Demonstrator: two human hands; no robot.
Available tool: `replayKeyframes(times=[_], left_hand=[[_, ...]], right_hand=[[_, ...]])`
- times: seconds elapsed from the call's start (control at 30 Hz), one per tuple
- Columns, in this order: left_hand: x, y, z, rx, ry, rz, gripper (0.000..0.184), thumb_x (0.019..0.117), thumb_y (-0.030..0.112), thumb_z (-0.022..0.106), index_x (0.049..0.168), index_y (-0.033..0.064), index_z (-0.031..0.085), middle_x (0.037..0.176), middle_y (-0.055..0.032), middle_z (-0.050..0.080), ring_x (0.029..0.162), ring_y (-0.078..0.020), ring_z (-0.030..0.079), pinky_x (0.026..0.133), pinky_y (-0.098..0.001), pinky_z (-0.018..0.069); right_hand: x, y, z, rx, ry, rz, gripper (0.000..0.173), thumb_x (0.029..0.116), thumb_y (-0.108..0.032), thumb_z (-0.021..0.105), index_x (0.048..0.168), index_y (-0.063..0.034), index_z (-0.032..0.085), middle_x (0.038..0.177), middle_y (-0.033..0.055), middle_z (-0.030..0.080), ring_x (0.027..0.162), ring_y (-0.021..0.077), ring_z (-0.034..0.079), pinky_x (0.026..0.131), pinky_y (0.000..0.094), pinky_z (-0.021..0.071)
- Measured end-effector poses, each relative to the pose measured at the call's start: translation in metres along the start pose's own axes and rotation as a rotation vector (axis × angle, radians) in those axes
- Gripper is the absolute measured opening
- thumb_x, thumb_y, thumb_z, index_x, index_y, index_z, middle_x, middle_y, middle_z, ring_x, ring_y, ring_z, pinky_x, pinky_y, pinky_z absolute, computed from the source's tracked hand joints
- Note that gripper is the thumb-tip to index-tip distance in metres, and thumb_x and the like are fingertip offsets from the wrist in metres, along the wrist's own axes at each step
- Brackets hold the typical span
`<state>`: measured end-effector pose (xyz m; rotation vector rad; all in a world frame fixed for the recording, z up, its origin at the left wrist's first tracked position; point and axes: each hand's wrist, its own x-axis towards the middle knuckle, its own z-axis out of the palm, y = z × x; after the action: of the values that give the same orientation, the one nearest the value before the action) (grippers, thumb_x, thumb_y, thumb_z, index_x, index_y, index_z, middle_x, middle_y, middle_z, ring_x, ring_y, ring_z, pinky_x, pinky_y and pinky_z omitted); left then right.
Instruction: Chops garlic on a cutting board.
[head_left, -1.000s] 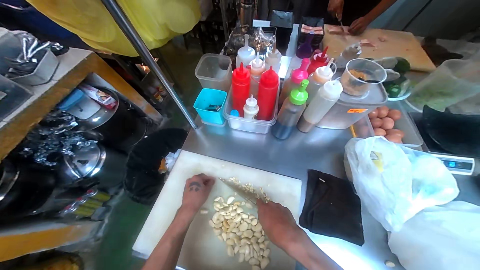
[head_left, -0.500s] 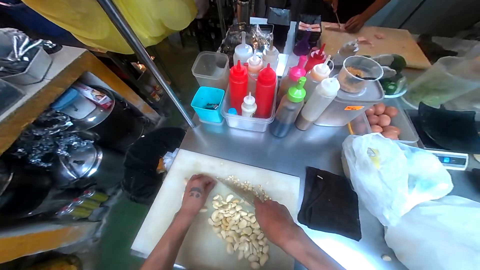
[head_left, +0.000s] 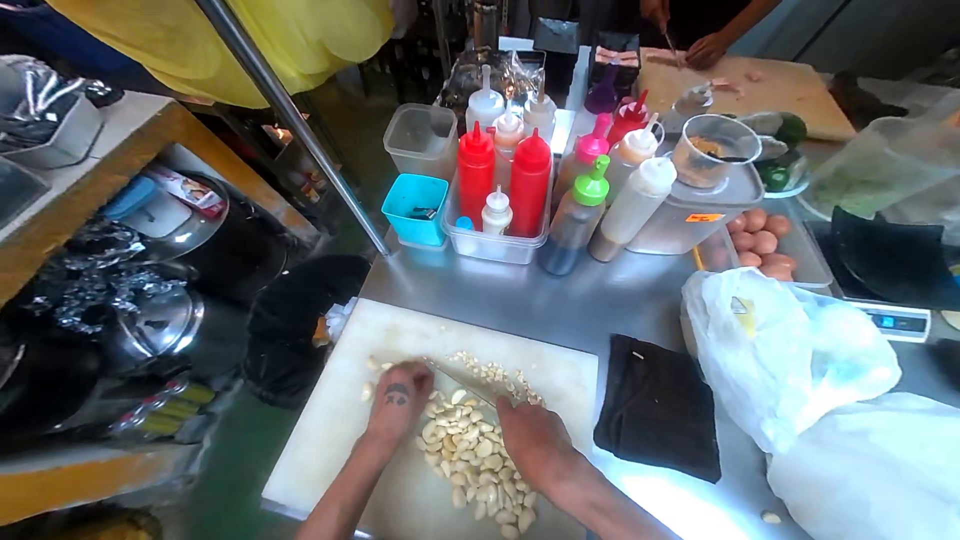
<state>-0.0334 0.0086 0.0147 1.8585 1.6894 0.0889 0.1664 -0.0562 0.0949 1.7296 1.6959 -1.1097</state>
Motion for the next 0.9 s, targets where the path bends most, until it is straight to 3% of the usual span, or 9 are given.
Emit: replayKeyframes(times=[0.07,0.1,0.2,0.3,0.4,0.63,0.73,0.83,0.9], left_hand=[[-0.009,0.002,-0.003,0.002,-0.178,-0.010,0.022,0.0986,0.018,0.063,0.111,0.0036,0.074,0.109,-0.0148,0.072,0.105,-0.0277,0.069,0.099,-0.0468,0.0536],[-0.013,-0.001,-0.006,-0.004,-0.187,-0.016,0.024,0.0975,0.019,0.064,0.113,0.0035,0.074,0.113,-0.0158,0.071,0.109,-0.0289,0.067,0.101,-0.0468,0.0520],[-0.011,-0.022,-0.015,0.061,0.099,-0.048,0.023,0.0976,0.013,0.066,0.115,-0.0002,0.073,0.120,-0.0240,0.069,0.119,-0.0419,0.062,0.106,-0.0574,0.0472],[0.004,-0.043,-0.016,0.126,0.241,-0.049,0.018,0.0978,0.008,0.065,0.111,0.0017,0.076,0.117,-0.0220,0.070,0.118,-0.0442,0.061,0.103,-0.0602,0.0473],[0.008,-0.030,-0.013,0.145,0.178,-0.009,0.016,0.0982,0.017,0.068,0.105,0.0055,0.078,0.108,-0.0160,0.074,0.112,-0.0391,0.065,0.099,-0.0563,0.0509],[0.006,-0.003,-0.001,0.086,0.161,-0.083,0.016,0.0969,0.019,0.069,0.103,0.0066,0.078,0.100,-0.0145,0.075,0.105,-0.0364,0.068,0.094,-0.0556,0.0529],[0.001,-0.003,0.002,0.089,0.127,-0.075,0.018,0.0975,0.019,0.068,0.105,0.0066,0.078,0.102,-0.0138,0.075,0.105,-0.0346,0.069,0.094,-0.0539,0.0536],[-0.010,-0.001,-0.006,0.082,-0.104,-0.064,0.024,0.0979,0.024,0.065,0.111,0.0077,0.076,0.111,-0.0127,0.074,0.115,-0.0321,0.065,0.104,-0.0509,0.0487],[-0.013,-0.009,-0.019,0.028,-0.108,-0.073,0.028,0.0990,0.030,0.066,0.112,0.0070,0.076,0.114,-0.0147,0.073,0.116,-0.0325,0.066,0.106,-0.0535,0.0487]], right_hand=[[0.000,0.004,-0.002,-0.002,0.005,-0.002,0.049,0.1059,0.000,0.043,0.155,-0.0071,0.039,0.129,0.0252,0.064,0.120,0.0421,0.064,0.095,0.0557,0.0541],[-0.001,0.006,-0.002,0.004,0.009,-0.003,0.049,0.1062,-0.001,0.043,0.155,-0.0074,0.039,0.130,0.0253,0.063,0.121,0.0422,0.064,0.096,0.0563,0.0536],[-0.006,0.013,-0.005,0.014,0.016,0.006,0.048,0.1086,-0.007,0.041,0.157,-0.0087,0.040,0.131,0.0245,0.064,0.121,0.0422,0.064,0.097,0.0568,0.0529],[-0.008,0.013,-0.006,0.008,0.014,0.003,0.043,0.1096,-0.009,0.039,0.153,-0.0073,0.044,0.128,0.0239,0.065,0.121,0.0416,0.065,0.097,0.0565,0.0531],[-0.010,0.007,-0.008,-0.003,0.022,-0.009,0.038,0.1088,-0.007,0.039,0.146,-0.0050,0.048,0.126,0.0237,0.066,0.120,0.0408,0.065,0.096,0.0556,0.0539],[-0.009,-0.008,-0.004,0.012,-0.008,-0.011,0.043,0.1058,-0.001,0.044,0.149,-0.0047,0.045,0.126,0.0249,0.065,0.119,0.0422,0.066,0.093,0.0563,0.0552],[0.002,-0.010,0.000,0.029,-0.011,-0.003,0.047,0.1057,-0.001,0.044,0.153,-0.0068,0.042,0.129,0.0247,0.064,0.120,0.0424,0.065,0.095,0.0573,0.0549],[-0.001,-0.007,-0.007,0.018,-0.010,-0.008,0.045,0.1074,-0.003,0.042,0.153,-0.0067,0.043,0.131,0.0246,0.064,0.123,0.0421,0.064,0.098,0.0574,0.0528],[-0.004,-0.002,-0.011,0.015,0.003,-0.012,0.043,0.1069,-0.003,0.043,0.150,-0.0058,0.047,0.131,0.0247,0.064,0.122,0.0424,0.063,0.097,0.0577,0.0526]])
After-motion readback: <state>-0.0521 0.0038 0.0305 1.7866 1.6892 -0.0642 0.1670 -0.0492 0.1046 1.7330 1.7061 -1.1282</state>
